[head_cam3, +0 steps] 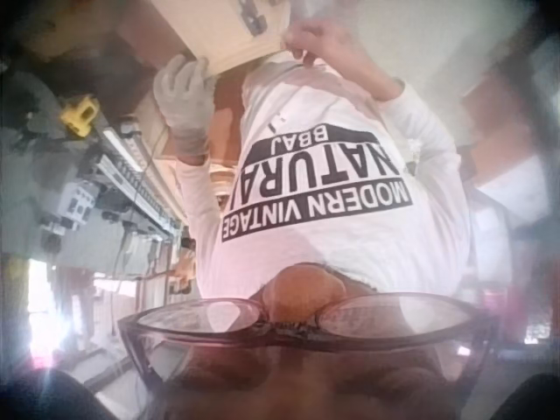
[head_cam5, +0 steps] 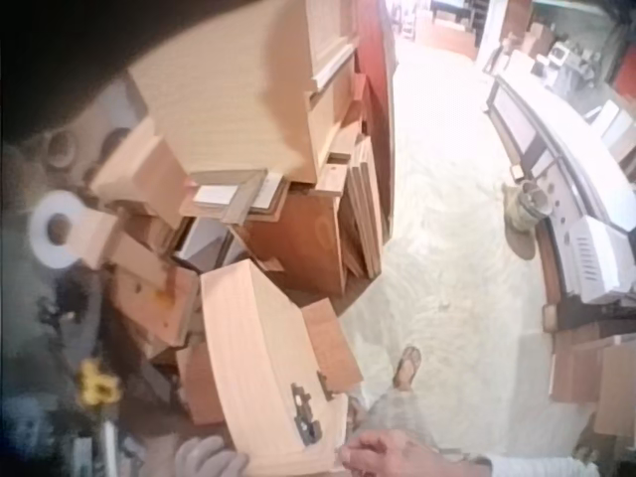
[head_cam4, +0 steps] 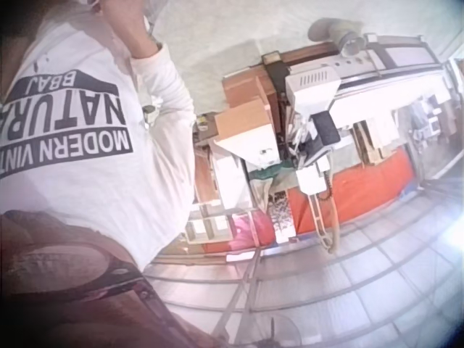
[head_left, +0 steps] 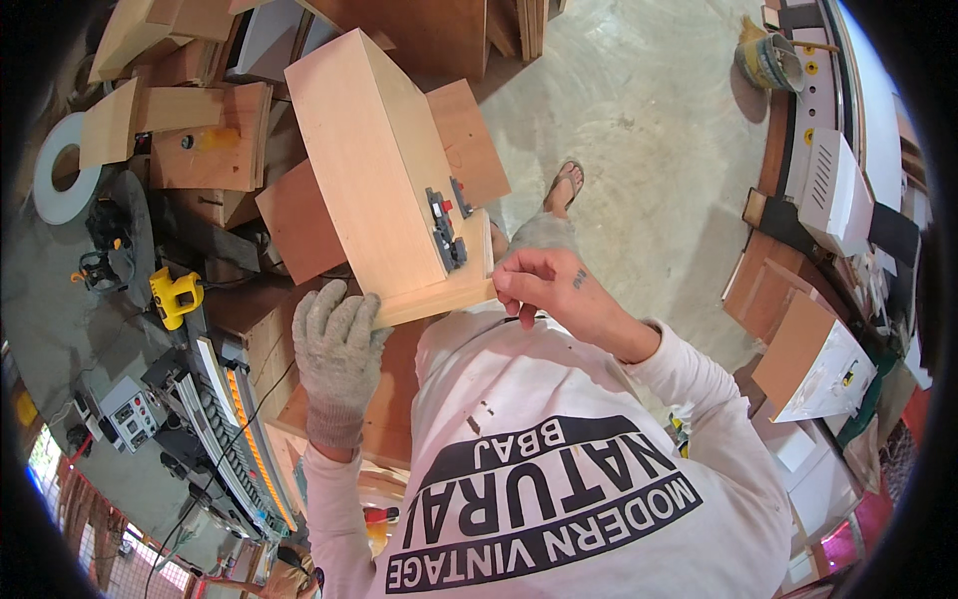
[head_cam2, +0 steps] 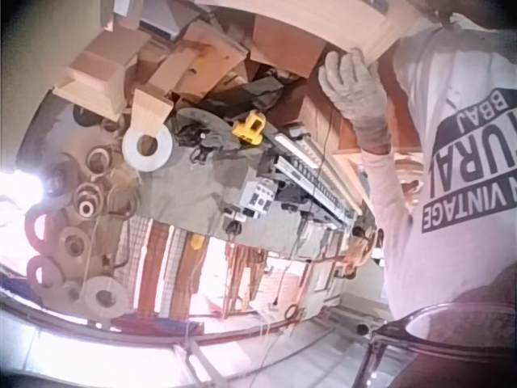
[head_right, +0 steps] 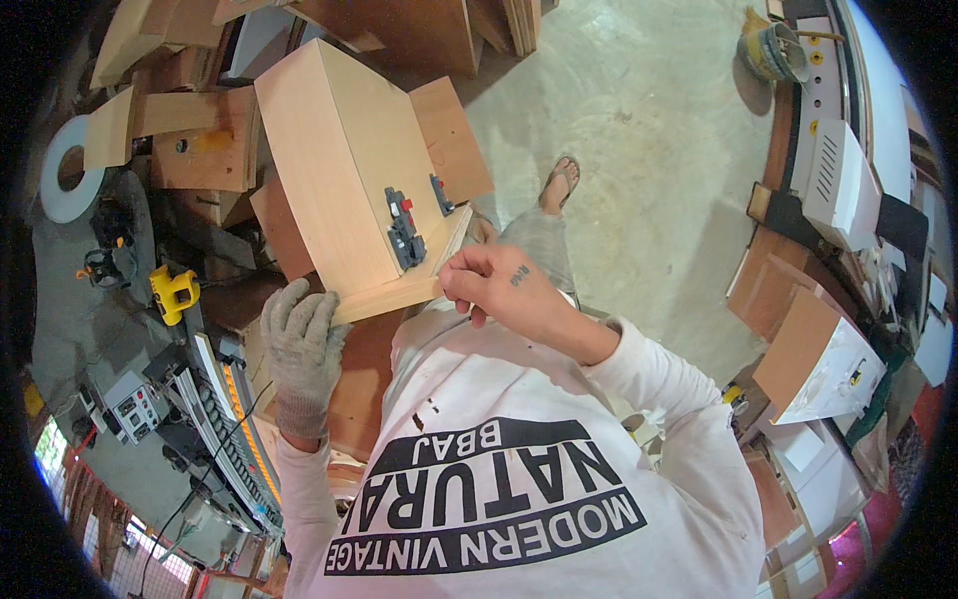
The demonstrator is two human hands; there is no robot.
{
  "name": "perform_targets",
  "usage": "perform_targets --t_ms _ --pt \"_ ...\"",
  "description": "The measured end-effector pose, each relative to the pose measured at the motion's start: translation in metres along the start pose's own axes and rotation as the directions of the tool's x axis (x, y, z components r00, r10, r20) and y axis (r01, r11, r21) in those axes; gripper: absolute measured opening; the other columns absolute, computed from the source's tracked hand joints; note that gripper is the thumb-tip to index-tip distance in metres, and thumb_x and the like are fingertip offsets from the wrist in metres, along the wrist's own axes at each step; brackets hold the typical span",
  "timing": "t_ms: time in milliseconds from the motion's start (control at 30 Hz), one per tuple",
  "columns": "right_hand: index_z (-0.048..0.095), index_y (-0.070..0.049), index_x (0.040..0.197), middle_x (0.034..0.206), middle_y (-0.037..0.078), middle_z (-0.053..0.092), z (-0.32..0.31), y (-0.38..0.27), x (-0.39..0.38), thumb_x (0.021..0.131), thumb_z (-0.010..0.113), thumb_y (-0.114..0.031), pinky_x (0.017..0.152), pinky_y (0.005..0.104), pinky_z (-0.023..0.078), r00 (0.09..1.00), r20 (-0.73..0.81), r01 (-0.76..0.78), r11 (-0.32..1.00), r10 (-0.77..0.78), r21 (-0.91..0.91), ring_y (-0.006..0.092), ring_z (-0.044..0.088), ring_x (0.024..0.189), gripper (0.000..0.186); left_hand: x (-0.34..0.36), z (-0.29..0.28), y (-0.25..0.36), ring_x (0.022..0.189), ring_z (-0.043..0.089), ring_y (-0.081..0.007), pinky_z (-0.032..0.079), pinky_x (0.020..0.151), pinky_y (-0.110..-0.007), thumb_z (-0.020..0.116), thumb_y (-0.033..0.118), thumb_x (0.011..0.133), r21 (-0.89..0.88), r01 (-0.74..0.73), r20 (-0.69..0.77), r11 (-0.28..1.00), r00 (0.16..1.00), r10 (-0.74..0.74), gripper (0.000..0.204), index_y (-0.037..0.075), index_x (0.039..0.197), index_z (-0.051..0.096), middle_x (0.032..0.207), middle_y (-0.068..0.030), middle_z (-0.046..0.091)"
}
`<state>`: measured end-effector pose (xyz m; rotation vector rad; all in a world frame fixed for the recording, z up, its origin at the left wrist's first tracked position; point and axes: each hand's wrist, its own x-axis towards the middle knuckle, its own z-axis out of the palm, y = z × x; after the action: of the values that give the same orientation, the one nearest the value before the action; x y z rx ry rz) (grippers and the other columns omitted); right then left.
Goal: The person pours liquid from a plastic bottle onto a white cloth and wipes a small wooden box with a drawer slide. The person repeatedly applies the liquid and wipes the box's surfaces.
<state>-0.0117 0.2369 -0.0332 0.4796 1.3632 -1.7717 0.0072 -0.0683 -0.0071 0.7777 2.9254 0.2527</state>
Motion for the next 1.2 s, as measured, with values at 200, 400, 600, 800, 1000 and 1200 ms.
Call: perform_targets --t_ms 200,400,600,800,1000,1200 --pt "0.065 -0.001 0.090 0.073 -0.001 0.059 -0.010 -0.008 0.022 0.100 0.068 -0.018 0.057 0.0252 0.050 0.981 0.192 0.031 0.981 0.007 -0.189 0.0088 0.059 0.066 0.020 0.002 -0.004 0.002 0.125 0.055 -0.0334 0.041 0.109 -0.055 0.081 0.020 0.073 0.021 0.013 0.019 1.000 1.000 -0.013 0.050 0.007 0.119 0.069 0.116 -0.0071 0.066" --pt "0.067 0.000 0.101 0.094 0.012 0.067 -0.002 -0.007 0.017 0.088 0.079 -0.015 0.070 0.0334 0.053 0.887 0.120 0.433 0.714 -0.445 -0.551 0.0206 0.066 0.081 0.023 0.005 -0.004 0.002 0.124 0.056 -0.0297 0.041 0.111 -0.054 0.081 0.022 0.073 0.025 0.041 -0.009 0.999 0.999 -0.040 0.047 0.008 0.117 0.070 0.113 -0.0054 0.065" --pt "0.068 -0.001 0.112 0.111 0.015 0.064 0.013 -0.008 0.006 0.080 0.081 -0.003 0.082 0.0357 0.054 0.794 0.259 0.563 0.506 -0.549 -0.653 0.0254 0.064 0.099 0.034 0.002 -0.004 0.005 0.127 0.055 -0.0282 0.039 0.114 -0.052 0.082 0.021 0.071 -0.010 0.109 -0.008 0.994 0.994 -0.109 0.049 0.010 0.118 0.070 0.114 -0.0047 0.065" --pt "0.067 0.005 0.116 0.100 0.010 0.071 -0.019 0.024 0.012 0.095 0.070 -0.003 0.081 0.0299 0.056 0.998 0.043 0.061 0.973 -0.052 -0.221 0.0151 0.069 0.091 0.023 0.000 0.001 0.004 0.128 0.055 -0.0292 0.041 0.112 -0.053 0.084 0.019 0.069 -0.009 0.087 -0.022 0.996 0.996 -0.087 0.050 0.009 0.116 0.070 0.114 -0.0055 0.064" --pt "0.067 0.008 0.120 0.097 0.009 0.073 0.000 0.034 -0.013 0.101 0.064 -0.006 0.080 0.0270 0.057 0.992 -0.029 0.126 0.992 -0.126 -0.006 0.0135 0.070 0.088 0.024 0.003 0.000 0.000 0.127 0.055 -0.0331 0.041 0.111 -0.056 0.083 0.017 0.070 -0.011 0.027 0.002 1.000 1.000 -0.027 0.051 0.007 0.118 0.068 0.114 -0.0072 0.065" --pt "0.064 0.007 0.130 0.109 0.011 0.069 0.016 0.036 -0.030 0.100 0.063 -0.005 0.084 0.0271 0.055 0.985 -0.049 0.171 0.977 -0.167 0.125 0.0155 0.069 0.097 0.032 0.005 -0.002 0.002 0.127 0.055 -0.0358 0.041 0.109 -0.056 0.081 0.016 0.073 0.013 0.002 0.028 1.000 1.000 -0.002 0.049 0.005 0.119 0.067 0.116 -0.0091 0.065"
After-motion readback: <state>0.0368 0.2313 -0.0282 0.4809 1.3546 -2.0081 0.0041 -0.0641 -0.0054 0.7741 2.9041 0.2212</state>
